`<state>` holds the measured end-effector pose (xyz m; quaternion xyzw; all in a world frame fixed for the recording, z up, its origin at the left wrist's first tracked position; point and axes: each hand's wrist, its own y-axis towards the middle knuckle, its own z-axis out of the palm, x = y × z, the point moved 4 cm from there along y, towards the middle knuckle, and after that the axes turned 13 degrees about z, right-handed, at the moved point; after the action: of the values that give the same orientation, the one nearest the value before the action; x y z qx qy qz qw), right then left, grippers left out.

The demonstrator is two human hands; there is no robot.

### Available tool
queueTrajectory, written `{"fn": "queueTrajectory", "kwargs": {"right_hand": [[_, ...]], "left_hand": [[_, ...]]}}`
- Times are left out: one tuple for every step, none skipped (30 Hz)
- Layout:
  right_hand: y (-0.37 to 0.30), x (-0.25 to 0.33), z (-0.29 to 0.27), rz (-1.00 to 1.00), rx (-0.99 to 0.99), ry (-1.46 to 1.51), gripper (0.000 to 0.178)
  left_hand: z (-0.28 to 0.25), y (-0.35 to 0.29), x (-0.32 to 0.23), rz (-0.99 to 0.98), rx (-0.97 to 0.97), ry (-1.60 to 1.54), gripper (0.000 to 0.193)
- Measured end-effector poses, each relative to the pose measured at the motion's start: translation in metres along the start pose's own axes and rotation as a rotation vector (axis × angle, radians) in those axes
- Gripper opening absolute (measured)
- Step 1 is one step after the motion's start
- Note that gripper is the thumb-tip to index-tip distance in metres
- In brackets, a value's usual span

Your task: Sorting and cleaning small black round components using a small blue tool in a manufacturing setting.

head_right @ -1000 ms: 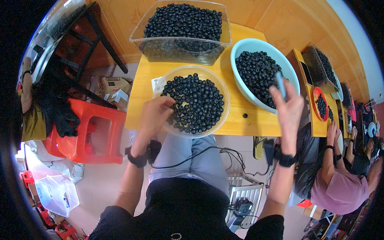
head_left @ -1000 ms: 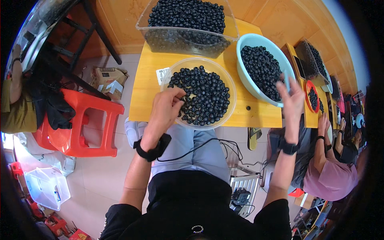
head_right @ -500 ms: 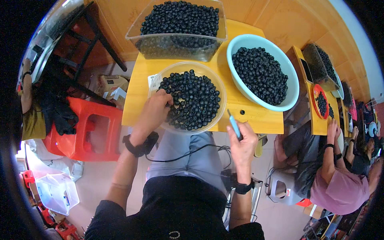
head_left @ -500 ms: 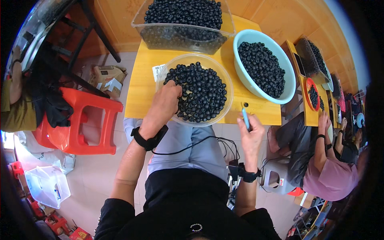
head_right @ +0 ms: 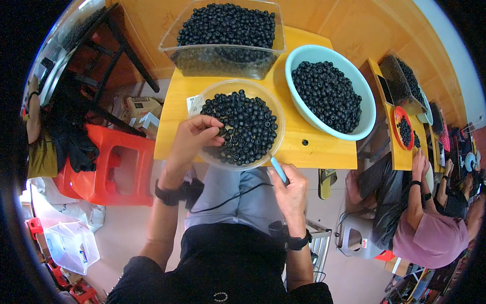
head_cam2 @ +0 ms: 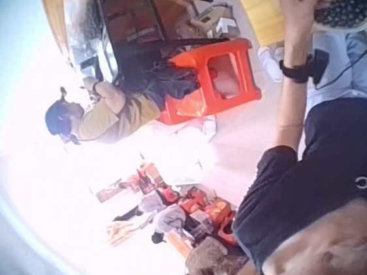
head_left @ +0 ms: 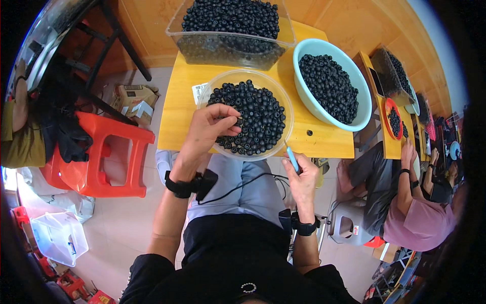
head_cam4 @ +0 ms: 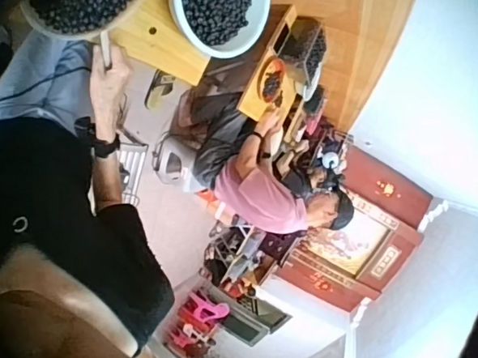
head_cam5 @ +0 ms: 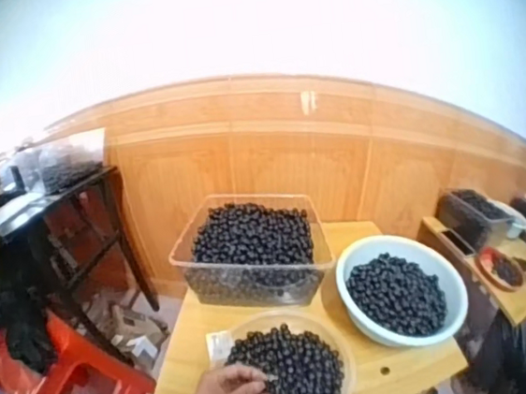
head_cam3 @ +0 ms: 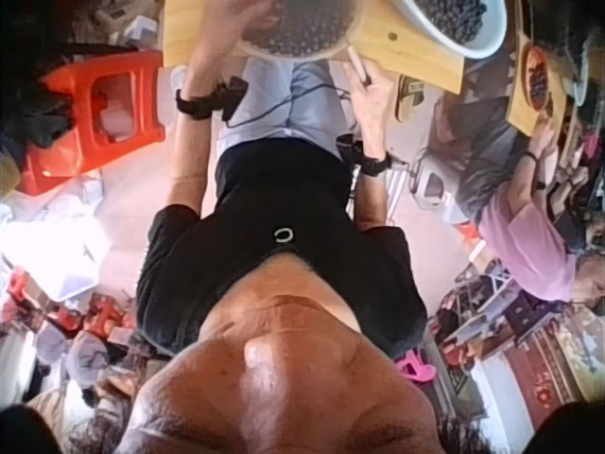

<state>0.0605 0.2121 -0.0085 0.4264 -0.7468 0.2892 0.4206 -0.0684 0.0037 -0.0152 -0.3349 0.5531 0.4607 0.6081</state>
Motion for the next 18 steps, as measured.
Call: {"fn": "queueTrajectory", "kwargs": {"right_hand": [[0.0, 0.003, 0.002, -0.002, -0.002, -0.002, 0.016], [-0.001, 0.009, 0.005, -0.034, 0.02, 0.004, 0.017], [-0.003, 0.016, 0.008, -0.068, 0.048, 0.012, 0.018], [-0.004, 0.021, 0.011, -0.102, 0.076, 0.019, 0.019], [-0.003, 0.023, 0.015, -0.104, 0.1, 0.027, 0.019], [-0.003, 0.027, 0.016, -0.104, 0.101, 0.025, 0.019], [-0.002, 0.034, 0.018, -0.142, 0.127, 0.024, 0.02], [-0.002, 0.04, 0.02, -0.179, 0.153, 0.023, 0.02], [-0.001, 0.043, 0.021, -0.205, 0.163, 0.013, 0.02], [0.0, 0.047, 0.021, -0.205, 0.164, 0.012, 0.02], [0.0, 0.051, 0.023, -0.237, 0.175, -0.033, 0.019], [0.0, 0.055, 0.024, -0.271, 0.186, -0.078, 0.019], [0.001, 0.057, 0.025, -0.271, 0.188, -0.079, 0.019], [0.001, 0.06, 0.027, -0.31, 0.188, -0.105, 0.02], [0.001, 0.062, 0.028, -0.347, 0.188, -0.131, 0.02], [0.002, 0.063, 0.028, -0.346, 0.189, -0.132, 0.02], [0.002, 0.065, 0.029, -0.369, 0.178, -0.164, 0.02], [0.002, 0.066, 0.029, -0.392, 0.168, -0.196, 0.02]], "left_hand": [[0.004, -0.006, 0.0, -0.075, -0.06, -0.194, 0.011], [0.008, -0.011, 0.002, -0.151, -0.12, -0.388, 0.012], [0.009, -0.015, 0.004, -0.147, -0.122, -0.389, 0.012], [0.013, -0.02, 0.009, -0.164, -0.119, -0.518, 0.013], [0.016, -0.023, 0.014, -0.18, -0.116, -0.647, 0.016], [0.017, -0.025, 0.017, -0.18, -0.117, -0.65, 0.016], [0.021, -0.027, 0.02, -0.197, -0.085, -0.719, 0.017], [0.024, -0.029, 0.022, -0.214, -0.054, -0.787, 0.018], [0.026, -0.03, 0.024, -0.22, -0.048, -0.799, 0.018], [0.026, -0.03, 0.024, -0.22, -0.049, -0.801, 0.018], [0.027, -0.031, 0.023, -0.234, -0.033, -0.827, 0.018], [0.029, -0.031, 0.022, -0.247, -0.017, -0.854, 0.019], [0.03, -0.031, 0.023, -0.246, -0.019, -0.856, 0.019], [0.031, -0.031, 0.024, -0.235, -0.014, -0.903, 0.019], [0.032, -0.031, 0.024, -0.226, -0.008, -0.95, 0.019], [0.033, -0.032, 0.024, -0.226, -0.009, -0.951, 0.019], [0.033, -0.032, 0.023, -0.221, -0.018, -0.939, 0.018], [0.033, -0.032, 0.023, -0.216, -0.027, -0.927, 0.018]]}}
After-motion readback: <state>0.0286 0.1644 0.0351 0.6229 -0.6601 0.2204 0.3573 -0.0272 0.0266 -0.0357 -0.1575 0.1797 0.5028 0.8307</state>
